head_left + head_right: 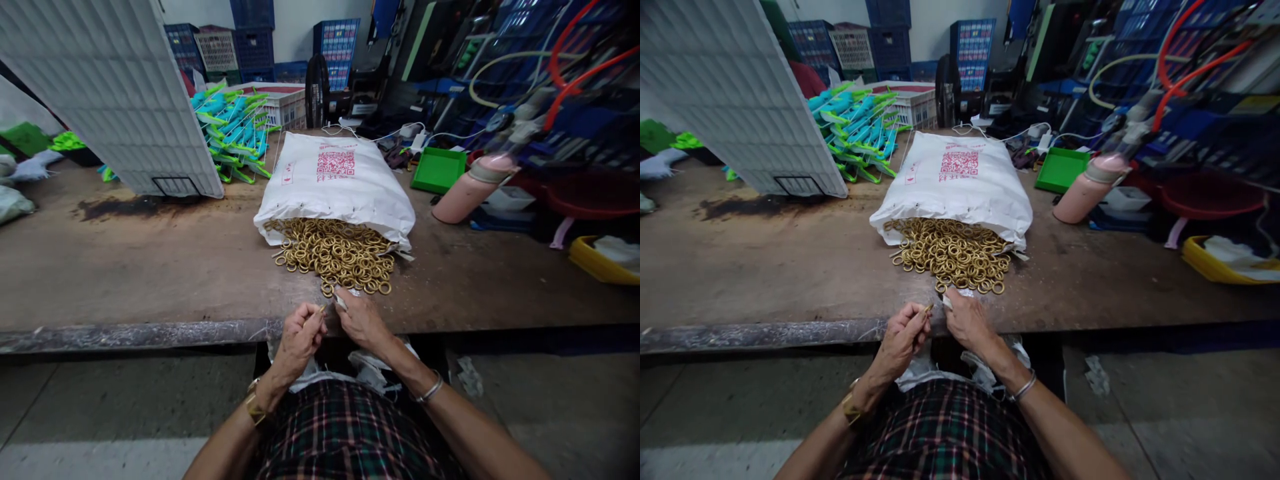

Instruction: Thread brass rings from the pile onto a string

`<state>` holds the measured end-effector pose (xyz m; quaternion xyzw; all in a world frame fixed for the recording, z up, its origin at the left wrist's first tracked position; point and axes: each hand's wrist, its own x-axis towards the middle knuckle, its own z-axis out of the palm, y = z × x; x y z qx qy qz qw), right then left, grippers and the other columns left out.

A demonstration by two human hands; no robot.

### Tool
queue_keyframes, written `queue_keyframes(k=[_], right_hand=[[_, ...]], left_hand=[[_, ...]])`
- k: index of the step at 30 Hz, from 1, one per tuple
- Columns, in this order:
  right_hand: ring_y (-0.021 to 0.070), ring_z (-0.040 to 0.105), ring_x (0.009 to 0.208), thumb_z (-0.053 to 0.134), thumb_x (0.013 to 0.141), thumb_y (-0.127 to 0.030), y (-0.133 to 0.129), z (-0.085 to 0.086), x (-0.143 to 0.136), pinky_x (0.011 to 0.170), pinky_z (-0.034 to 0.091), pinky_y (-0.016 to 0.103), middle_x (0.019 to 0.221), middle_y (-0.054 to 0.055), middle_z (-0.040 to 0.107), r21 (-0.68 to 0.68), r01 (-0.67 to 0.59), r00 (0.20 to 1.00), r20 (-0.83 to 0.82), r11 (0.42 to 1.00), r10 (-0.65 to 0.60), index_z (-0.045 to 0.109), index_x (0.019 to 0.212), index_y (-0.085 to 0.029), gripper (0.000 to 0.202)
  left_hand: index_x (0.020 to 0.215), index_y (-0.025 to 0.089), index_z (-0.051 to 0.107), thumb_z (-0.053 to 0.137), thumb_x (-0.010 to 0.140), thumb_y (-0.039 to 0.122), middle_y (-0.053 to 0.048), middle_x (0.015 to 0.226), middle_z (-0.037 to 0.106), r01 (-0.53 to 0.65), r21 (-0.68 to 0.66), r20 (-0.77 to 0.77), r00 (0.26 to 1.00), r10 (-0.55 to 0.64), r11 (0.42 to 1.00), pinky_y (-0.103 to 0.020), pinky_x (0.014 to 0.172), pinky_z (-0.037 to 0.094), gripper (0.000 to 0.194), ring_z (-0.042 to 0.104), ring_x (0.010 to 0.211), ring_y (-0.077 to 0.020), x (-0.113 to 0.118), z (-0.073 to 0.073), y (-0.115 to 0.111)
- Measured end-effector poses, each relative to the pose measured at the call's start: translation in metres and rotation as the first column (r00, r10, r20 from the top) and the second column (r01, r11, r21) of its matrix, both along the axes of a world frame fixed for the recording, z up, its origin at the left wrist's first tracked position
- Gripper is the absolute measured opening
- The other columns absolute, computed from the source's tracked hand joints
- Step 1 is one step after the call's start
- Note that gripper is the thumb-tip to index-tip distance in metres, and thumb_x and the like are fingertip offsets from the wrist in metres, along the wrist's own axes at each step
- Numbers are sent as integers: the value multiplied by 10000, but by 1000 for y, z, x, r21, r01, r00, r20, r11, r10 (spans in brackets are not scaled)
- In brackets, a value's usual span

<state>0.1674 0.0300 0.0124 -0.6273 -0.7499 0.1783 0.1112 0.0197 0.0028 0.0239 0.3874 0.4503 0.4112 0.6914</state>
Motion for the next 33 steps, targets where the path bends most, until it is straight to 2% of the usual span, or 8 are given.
queue_keyframes(k=[3, 7, 17, 27, 33], right_hand=[[134, 507, 593, 368, 784, -149, -8, -1, -5, 546, 263, 232, 677, 26, 598, 19, -97, 992, -76, 995, 98, 530, 868, -184, 186], [145, 529, 617, 379, 767, -143, -14, -4, -9, 559, 260, 245, 712, 39, 619, -10, -150, 988, -43, 989, 150, 537, 883, -175, 198], [163, 563, 627, 381, 768, -139, -12, -6, -10, 548, 237, 263, 727, 56, 645, -26, -133, 989, 59, 991, 135, 546, 906, -163, 217], [167, 563, 641, 384, 725, -115, -11, -7, -12, 547, 244, 260, 722, 66, 642, -41, -81, 993, 87, 996, 85, 551, 910, -155, 252], [164, 578, 649, 390, 753, -143, -8, -6, -11, 549, 239, 260, 728, 62, 647, -66, -118, 987, 100, 991, 124, 555, 918, -158, 234]], left_hand=[[729, 168, 468, 554, 737, 490, 57, 548, 448, -1, 9, -16, 1000, 1, 1000, -158, 365, 208, 333, 296, 384, -26, 0, -7, 3], [722, 166, 464, 544, 742, 498, 67, 515, 414, 2, 8, -64, 998, -2, 1000, -158, 377, 209, 341, 286, 389, -28, -1, -8, 3], [718, 167, 459, 535, 729, 513, 73, 510, 419, -14, 32, -108, 994, 17, 999, -165, 396, 232, 355, 293, 397, -35, -1, -6, 5], [710, 168, 462, 533, 731, 495, 64, 532, 445, -21, 23, -123, 992, 23, 1000, -170, 404, 238, 335, 304, 402, -37, -2, -13, 6], [708, 169, 463, 533, 737, 477, 59, 549, 452, -19, 46, -142, 990, 26, 999, -172, 408, 247, 317, 318, 413, -42, -1, -13, 7]])
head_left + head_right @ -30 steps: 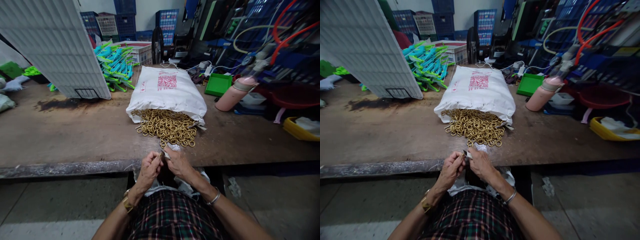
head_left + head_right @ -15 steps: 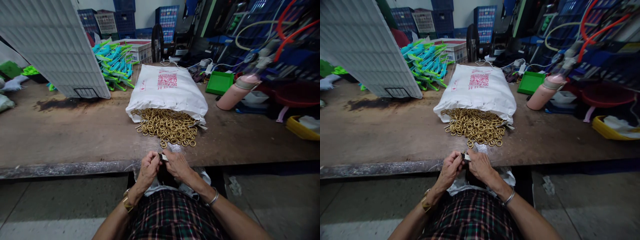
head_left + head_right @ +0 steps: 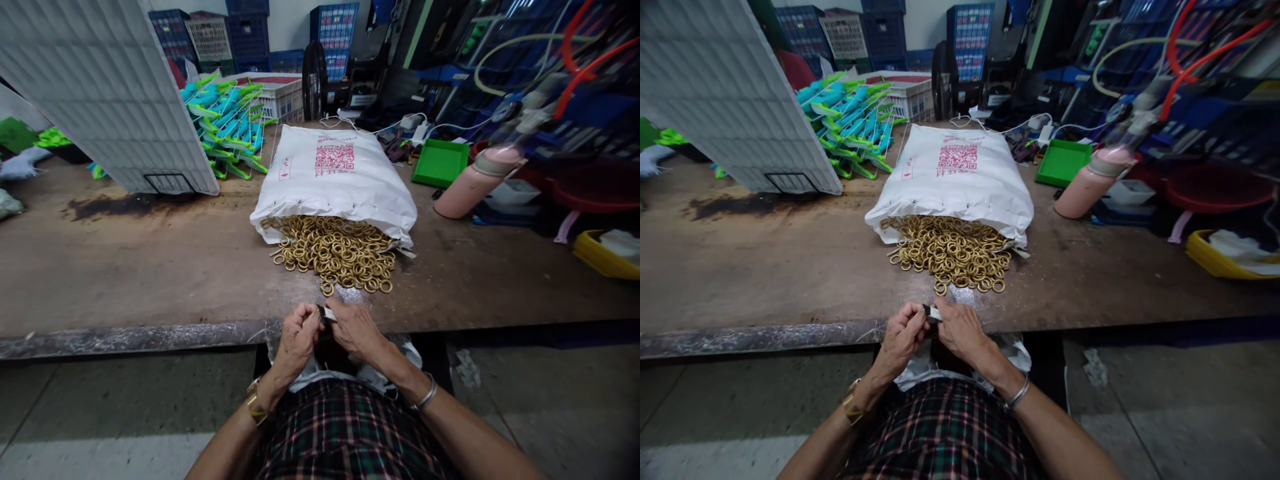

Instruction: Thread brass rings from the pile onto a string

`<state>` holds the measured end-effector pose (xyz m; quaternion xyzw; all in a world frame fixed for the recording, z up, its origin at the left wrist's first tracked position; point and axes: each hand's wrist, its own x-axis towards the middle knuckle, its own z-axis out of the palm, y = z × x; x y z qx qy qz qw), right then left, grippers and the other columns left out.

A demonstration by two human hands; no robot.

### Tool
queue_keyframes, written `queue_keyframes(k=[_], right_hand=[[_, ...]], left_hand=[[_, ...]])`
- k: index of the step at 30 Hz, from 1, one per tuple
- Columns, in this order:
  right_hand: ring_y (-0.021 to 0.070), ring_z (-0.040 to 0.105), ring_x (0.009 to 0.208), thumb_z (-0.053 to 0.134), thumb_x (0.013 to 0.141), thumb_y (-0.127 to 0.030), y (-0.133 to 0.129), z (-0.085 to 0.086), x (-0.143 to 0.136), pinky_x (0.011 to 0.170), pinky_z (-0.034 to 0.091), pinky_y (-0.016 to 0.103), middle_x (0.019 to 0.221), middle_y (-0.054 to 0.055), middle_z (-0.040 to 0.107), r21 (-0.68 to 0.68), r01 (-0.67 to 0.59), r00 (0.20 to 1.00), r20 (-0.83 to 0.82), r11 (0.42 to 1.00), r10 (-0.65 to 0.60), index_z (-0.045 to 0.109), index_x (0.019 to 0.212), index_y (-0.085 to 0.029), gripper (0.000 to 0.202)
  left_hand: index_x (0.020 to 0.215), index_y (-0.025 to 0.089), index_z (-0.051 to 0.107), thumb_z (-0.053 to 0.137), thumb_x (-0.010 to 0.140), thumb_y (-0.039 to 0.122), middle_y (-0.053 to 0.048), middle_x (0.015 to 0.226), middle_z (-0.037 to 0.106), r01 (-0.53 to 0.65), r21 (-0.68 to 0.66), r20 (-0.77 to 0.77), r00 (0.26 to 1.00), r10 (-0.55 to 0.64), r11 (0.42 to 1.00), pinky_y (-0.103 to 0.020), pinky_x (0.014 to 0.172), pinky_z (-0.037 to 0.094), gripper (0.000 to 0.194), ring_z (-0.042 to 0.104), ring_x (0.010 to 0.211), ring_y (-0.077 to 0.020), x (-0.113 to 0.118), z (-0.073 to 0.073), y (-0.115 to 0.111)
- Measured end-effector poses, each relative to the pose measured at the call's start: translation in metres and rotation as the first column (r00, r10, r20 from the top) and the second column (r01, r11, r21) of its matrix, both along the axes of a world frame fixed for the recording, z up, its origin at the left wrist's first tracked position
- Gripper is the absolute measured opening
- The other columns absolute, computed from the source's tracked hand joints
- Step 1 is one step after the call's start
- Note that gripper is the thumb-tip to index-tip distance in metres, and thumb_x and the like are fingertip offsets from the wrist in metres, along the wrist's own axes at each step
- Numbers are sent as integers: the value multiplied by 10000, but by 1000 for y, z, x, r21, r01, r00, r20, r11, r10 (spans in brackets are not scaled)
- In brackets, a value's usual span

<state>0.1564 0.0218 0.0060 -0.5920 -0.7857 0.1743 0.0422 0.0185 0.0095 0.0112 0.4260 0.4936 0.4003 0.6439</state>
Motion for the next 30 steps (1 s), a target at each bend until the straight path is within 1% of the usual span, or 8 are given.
queue_keyframes(k=[7, 9, 12, 15, 18, 21, 27, 30], right_hand=[[158, 579, 645, 390, 751, -131, 5, 13, 4, 541, 244, 251, 726, 61, 647, -124, -123, 992, -16, 985, 122, 563, 875, -175, 218], [158, 573, 635, 389, 751, -131, 6, 14, 5, 536, 239, 253, 725, 64, 646, -128, -112, 994, 3, 985, 113, 564, 883, -174, 224], [164, 565, 627, 399, 763, -165, 6, 9, 7, 529, 227, 258, 732, 73, 643, -86, -19, 998, 62, 996, 24, 549, 945, -163, 236], [160, 560, 620, 410, 763, -166, 8, 4, 7, 530, 225, 259, 730, 62, 640, -2, 82, 993, 83, 997, -82, 526, 983, -161, 249], [154, 567, 632, 397, 804, -185, 12, 4, 2, 541, 244, 252, 737, 51, 641, 77, 221, 971, 76, 972, -227, 522, 958, -172, 199], [163, 588, 662, 399, 848, -269, 17, 7, -5, 554, 269, 247, 780, 63, 652, 110, 328, 935, 101, 938, -339, 516, 949, -176, 180], [203, 621, 711, 410, 854, -294, 25, 9, -10, 553, 287, 256, 779, 91, 660, 125, 345, 915, 177, 930, -363, 512, 944, -168, 185], [206, 626, 727, 410, 845, -250, 25, 10, -8, 553, 290, 259, 791, 89, 665, 105, 334, 923, 166, 937, -348, 517, 949, -166, 171]], left_hand=[[701, 165, 482, 530, 767, 449, 58, 535, 455, -6, 83, -34, 999, 9, 996, -174, 417, 261, 295, 320, 409, -41, -3, -8, -4], [691, 163, 480, 524, 777, 453, 59, 527, 451, 4, 96, -19, 1000, -2, 995, -171, 415, 264, 305, 323, 406, -38, -4, -6, -7], [694, 155, 492, 522, 785, 454, 50, 524, 464, 47, 109, 39, 998, -52, 993, -164, 401, 263, 313, 336, 400, -33, -6, 4, -12], [737, 156, 499, 553, 770, 446, 33, 576, 511, 80, 47, 210, 974, -88, 996, -159, 372, 252, 297, 354, 392, -29, -7, 15, -13], [719, 161, 478, 592, 741, 435, 14, 659, 547, 60, -86, 388, 921, -22, 994, -152, 355, 249, 298, 375, 410, -30, -7, 20, -8], [706, 143, 496, 608, 730, 414, -4, 704, 551, 24, -173, 456, 888, 58, 985, -147, 356, 260, 294, 401, 449, -35, -9, 16, -3], [798, 154, 497, 625, 719, 326, -18, 716, 579, 7, -225, 498, 861, 109, 974, -154, 366, 308, 229, 475, 490, -68, -11, 9, -2], [939, 176, 498, 655, 685, 276, -7, 705, 583, 33, -274, 528, 840, 122, 961, -154, 382, 328, 315, 511, 527, -88, -13, 8, 0]])
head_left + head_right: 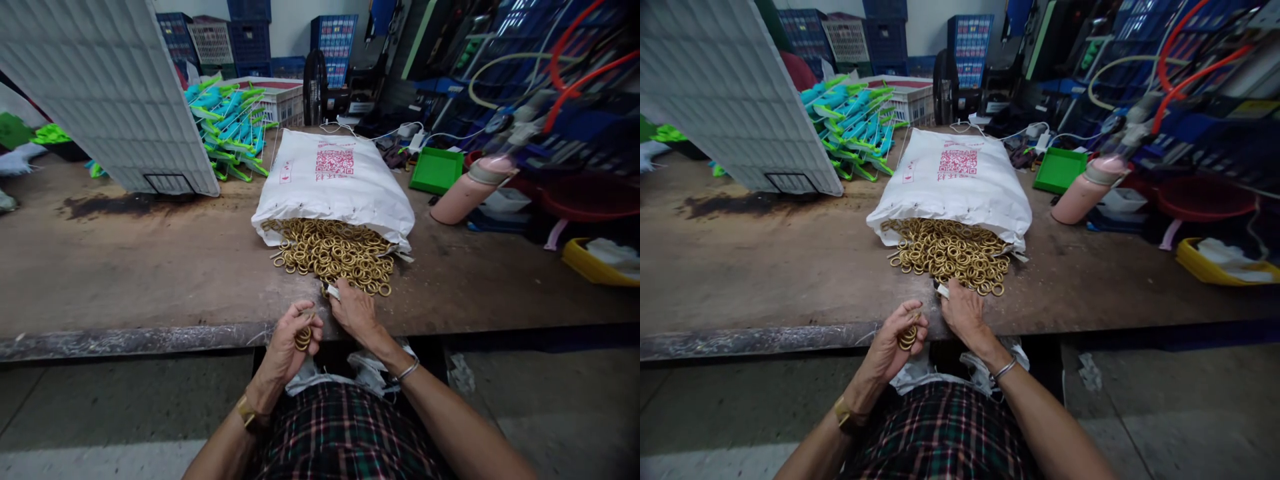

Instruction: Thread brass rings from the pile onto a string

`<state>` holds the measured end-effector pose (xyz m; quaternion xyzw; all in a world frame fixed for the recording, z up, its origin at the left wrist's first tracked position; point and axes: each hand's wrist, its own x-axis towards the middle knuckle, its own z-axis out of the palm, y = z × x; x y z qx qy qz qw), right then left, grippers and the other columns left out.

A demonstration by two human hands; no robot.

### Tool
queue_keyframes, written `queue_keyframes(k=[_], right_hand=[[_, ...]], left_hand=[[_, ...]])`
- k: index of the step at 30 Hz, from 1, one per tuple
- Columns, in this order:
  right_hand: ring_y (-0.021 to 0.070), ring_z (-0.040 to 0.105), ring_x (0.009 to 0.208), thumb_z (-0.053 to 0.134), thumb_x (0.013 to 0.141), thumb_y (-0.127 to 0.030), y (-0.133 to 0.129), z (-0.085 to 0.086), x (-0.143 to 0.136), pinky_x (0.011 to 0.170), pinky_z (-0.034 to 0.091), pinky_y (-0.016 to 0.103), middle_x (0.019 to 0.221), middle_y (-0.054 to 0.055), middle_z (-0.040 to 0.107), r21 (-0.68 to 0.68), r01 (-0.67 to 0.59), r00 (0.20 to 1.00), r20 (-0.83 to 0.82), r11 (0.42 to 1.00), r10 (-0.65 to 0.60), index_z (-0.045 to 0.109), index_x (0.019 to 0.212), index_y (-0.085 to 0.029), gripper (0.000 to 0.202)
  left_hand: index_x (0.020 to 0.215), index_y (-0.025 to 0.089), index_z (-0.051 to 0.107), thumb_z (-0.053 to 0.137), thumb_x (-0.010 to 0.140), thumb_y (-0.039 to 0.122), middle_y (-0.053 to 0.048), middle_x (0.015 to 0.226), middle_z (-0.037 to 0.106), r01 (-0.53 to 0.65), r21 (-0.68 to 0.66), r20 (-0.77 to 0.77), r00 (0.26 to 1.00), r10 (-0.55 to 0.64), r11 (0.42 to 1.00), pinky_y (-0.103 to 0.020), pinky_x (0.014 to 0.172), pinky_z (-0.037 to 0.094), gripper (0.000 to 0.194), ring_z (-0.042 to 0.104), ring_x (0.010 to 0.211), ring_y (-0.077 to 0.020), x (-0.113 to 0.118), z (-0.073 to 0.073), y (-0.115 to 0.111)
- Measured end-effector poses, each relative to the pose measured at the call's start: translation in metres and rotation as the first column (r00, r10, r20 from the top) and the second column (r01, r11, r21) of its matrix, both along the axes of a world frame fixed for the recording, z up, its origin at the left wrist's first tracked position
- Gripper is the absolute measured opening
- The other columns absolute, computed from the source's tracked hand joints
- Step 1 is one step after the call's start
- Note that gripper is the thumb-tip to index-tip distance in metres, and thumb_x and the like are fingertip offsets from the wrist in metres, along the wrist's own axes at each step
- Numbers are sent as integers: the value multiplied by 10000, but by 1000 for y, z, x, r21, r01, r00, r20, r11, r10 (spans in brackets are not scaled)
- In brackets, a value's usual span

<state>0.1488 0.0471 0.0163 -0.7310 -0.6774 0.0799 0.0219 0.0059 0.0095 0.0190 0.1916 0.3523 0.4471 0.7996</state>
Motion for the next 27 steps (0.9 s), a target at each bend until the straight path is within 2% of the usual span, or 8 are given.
queue_keyframes(k=[2, 4, 8, 15, 21, 27], right_hand=[[199, 624, 731, 420, 834, -232, -1, 1, 2, 556, 293, 258, 806, 84, 667, -3, -15, 1000, -20, 1000, 15, 522, 952, -171, 167], [195, 619, 725, 434, 823, -229, -2, 0, 3, 560, 295, 257, 809, 83, 667, 3, -28, 999, -36, 1000, 28, 528, 955, -170, 172], [181, 606, 709, 445, 807, -215, -5, -6, 8, 576, 304, 249, 811, 72, 666, 60, -68, 992, -103, 996, 74, 538, 963, -168, 187], [159, 577, 666, 435, 771, -178, -10, -17, 11, 587, 311, 234, 738, 45, 637, 205, -147, 957, -217, 968, 192, 545, 916, -168, 182], [156, 558, 663, 420, 762, -177, -11, -16, 8, 598, 333, 227, 713, 34, 617, 252, -140, 913, -341, 958, 223, 546, 866, -176, 164], [150, 547, 691, 435, 759, -173, -11, -15, 8, 649, 367, 231, 751, 35, 611, 298, -151, 856, -437, 943, 275, 549, 860, -181, 153]], left_hand=[[927, 162, 521, 667, 668, 259, -14, 718, 583, 21, -19, 29, 999, -20, 1000, -153, 393, 337, 313, 531, 562, -94, -1, -1, 2], [827, 140, 545, 669, 667, 271, -28, 737, 582, 23, -19, 54, 998, -22, 1000, -156, 401, 349, 241, 550, 608, -106, -3, -3, 4], [711, 131, 539, 668, 674, 261, -34, 763, 586, -28, -37, 55, 998, 30, 999, -154, 408, 366, 187, 566, 653, -114, -6, -7, 7], [724, 132, 525, 718, 618, 255, -11, 709, 579, -40, -33, -3, 999, 40, 999, -152, 416, 391, 252, 584, 634, -112, -5, -8, 13], [770, 141, 531, 713, 601, 210, 24, 661, 551, -71, -15, -43, 997, 70, 997, -141, 415, 392, 258, 575, 580, -86, -4, -9, 26], [779, 129, 554, 677, 568, 151, 8, 657, 561, -99, 30, -136, 985, 102, 995, -154, 428, 397, 245, 558, 559, -83, -1, -8, 33]])
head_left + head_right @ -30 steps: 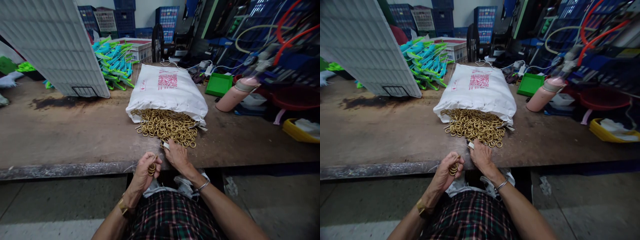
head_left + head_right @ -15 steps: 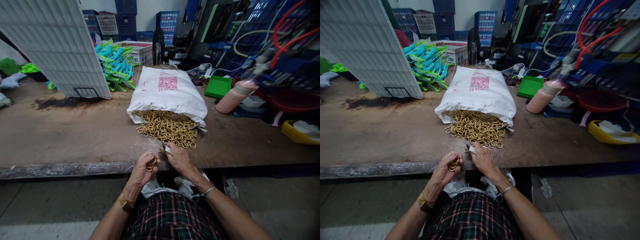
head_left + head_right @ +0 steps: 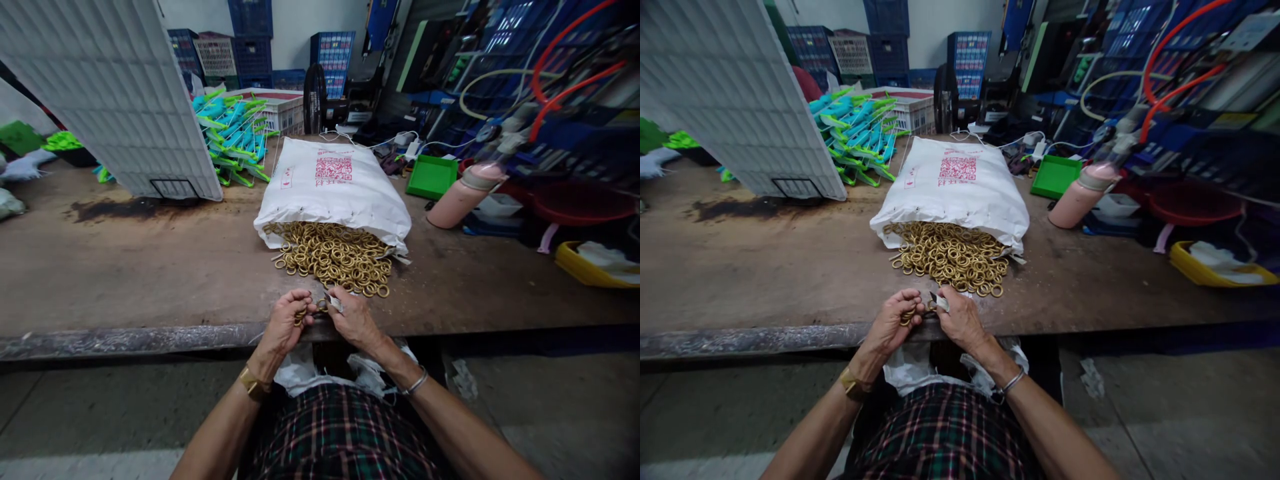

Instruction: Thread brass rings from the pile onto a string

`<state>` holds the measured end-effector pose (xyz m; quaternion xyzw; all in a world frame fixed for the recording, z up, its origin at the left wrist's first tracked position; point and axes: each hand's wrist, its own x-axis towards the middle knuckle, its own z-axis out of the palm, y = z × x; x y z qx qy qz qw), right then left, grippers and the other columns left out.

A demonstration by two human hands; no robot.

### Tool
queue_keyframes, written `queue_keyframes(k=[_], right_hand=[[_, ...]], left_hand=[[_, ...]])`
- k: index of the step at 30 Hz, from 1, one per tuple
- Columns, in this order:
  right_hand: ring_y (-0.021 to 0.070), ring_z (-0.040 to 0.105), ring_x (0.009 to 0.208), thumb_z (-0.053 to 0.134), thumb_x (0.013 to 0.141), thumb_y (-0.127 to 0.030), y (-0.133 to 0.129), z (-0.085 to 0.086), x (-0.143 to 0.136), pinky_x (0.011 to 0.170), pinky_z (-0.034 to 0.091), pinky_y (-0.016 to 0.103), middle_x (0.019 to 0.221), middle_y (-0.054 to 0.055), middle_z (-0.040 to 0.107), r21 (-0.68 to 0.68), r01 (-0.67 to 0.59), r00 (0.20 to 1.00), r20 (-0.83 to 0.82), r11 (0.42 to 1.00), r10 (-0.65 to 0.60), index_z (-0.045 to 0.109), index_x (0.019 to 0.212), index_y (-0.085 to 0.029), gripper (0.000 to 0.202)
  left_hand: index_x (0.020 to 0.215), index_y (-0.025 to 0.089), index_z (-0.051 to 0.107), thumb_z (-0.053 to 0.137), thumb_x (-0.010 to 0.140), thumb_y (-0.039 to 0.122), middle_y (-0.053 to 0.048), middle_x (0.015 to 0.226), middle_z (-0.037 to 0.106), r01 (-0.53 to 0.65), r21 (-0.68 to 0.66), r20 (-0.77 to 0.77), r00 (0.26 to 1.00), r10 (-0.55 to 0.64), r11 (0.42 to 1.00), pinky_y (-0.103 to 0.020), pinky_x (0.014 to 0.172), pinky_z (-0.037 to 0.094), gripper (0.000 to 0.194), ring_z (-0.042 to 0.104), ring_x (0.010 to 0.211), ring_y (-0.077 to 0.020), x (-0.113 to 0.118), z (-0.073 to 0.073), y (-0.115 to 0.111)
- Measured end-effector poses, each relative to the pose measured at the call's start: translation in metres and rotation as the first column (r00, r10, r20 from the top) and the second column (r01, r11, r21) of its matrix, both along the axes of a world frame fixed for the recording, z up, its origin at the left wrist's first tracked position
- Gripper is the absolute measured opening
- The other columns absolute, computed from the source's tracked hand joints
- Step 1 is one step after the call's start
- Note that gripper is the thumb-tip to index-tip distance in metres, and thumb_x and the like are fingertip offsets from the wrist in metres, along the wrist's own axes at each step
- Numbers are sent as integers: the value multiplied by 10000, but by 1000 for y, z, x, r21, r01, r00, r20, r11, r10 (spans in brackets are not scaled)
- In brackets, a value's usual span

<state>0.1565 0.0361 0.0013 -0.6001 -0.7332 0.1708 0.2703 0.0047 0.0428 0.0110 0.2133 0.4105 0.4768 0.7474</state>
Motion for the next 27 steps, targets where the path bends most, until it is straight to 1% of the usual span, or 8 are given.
queue_keyframes(k=[2, 5, 8, 11, 14, 19, 23, 27], right_hand=[[146, 544, 698, 428, 765, -163, 1, 1, 0, 660, 371, 230, 765, 35, 609, 11, -25, 999, -29, 1000, 25, 549, 857, -181, 153], [141, 544, 713, 421, 778, -161, 2, 2, -2, 672, 373, 225, 779, 32, 606, 24, -54, 997, -58, 998, 56, 549, 852, -185, 149], [138, 545, 710, 428, 788, -179, 3, 4, -3, 661, 369, 221, 769, 26, 605, 26, -58, 996, -67, 998, 59, 551, 852, -185, 139], [137, 540, 697, 435, 794, -209, 3, 5, -5, 644, 364, 219, 750, 23, 602, 17, -48, 996, -79, 999, 49, 555, 837, -183, 130], [131, 523, 661, 444, 792, -242, 4, 7, -7, 626, 361, 219, 719, 16, 594, -8, -19, 995, -102, 1000, 18, 558, 809, -184, 129], [116, 493, 623, 420, 806, -304, 8, 13, -9, 595, 356, 214, 680, -4, 572, -133, 60, 973, -214, 989, -88, 550, 780, -182, 180], [100, 441, 523, 378, 818, -344, 10, 13, -9, 542, 336, 213, 523, -32, 484, -259, 6, 945, -315, 966, -90, 477, 586, -188, 296], [94, 422, 487, 390, 799, -350, 10, 9, -12, 522, 326, 216, 485, -29, 471, -362, -31, 917, -380, 932, -118, 466, 510, -183, 342]], left_hand=[[776, 125, 558, 671, 574, 179, 12, 647, 552, -17, 50, -61, 998, 20, 999, -150, 399, 353, 238, 505, 500, -59, 2, 0, 1], [816, 135, 565, 641, 640, 301, 39, 593, 514, -2, 119, -221, 975, 28, 993, -149, 354, 249, 254, 387, 404, -30, 4, 1, 2], [823, 140, 582, 582, 697, 379, 66, 514, 454, 115, 166, -420, 907, -35, 979, -162, 363, 213, 271, 319, 375, -32, 4, 3, 2], [728, 134, 600, 554, 715, 352, 71, 472, 413, 260, 231, -551, 829, -95, 937, -174, 406, 241, 223, 306, 398, -42, 4, 4, 1], [647, 137, 581, 551, 710, 328, 64, 480, 425, 294, 278, -595, 800, -77, 914, -182, 444, 270, 203, 322, 433, -54, 4, 4, 1], [660, 142, 591, 543, 723, 308, 38, 540, 496, 235, 353, -607, 794, 31, 906, -191, 506, 320, 183, 395, 509, -83, 4, 5, -1], [653, 147, 615, 535, 735, 277, 24, 571, 522, 218, 432, -630, 767, 120, 875, -198, 546, 330, 173, 417, 558, -99, 5, 3, -2], [681, 144, 621, 509, 773, 293, 11, 586, 551, 253, 467, -628, 769, 116, 847, -203, 566, 340, 208, 439, 566, -101, 5, 1, -4]])
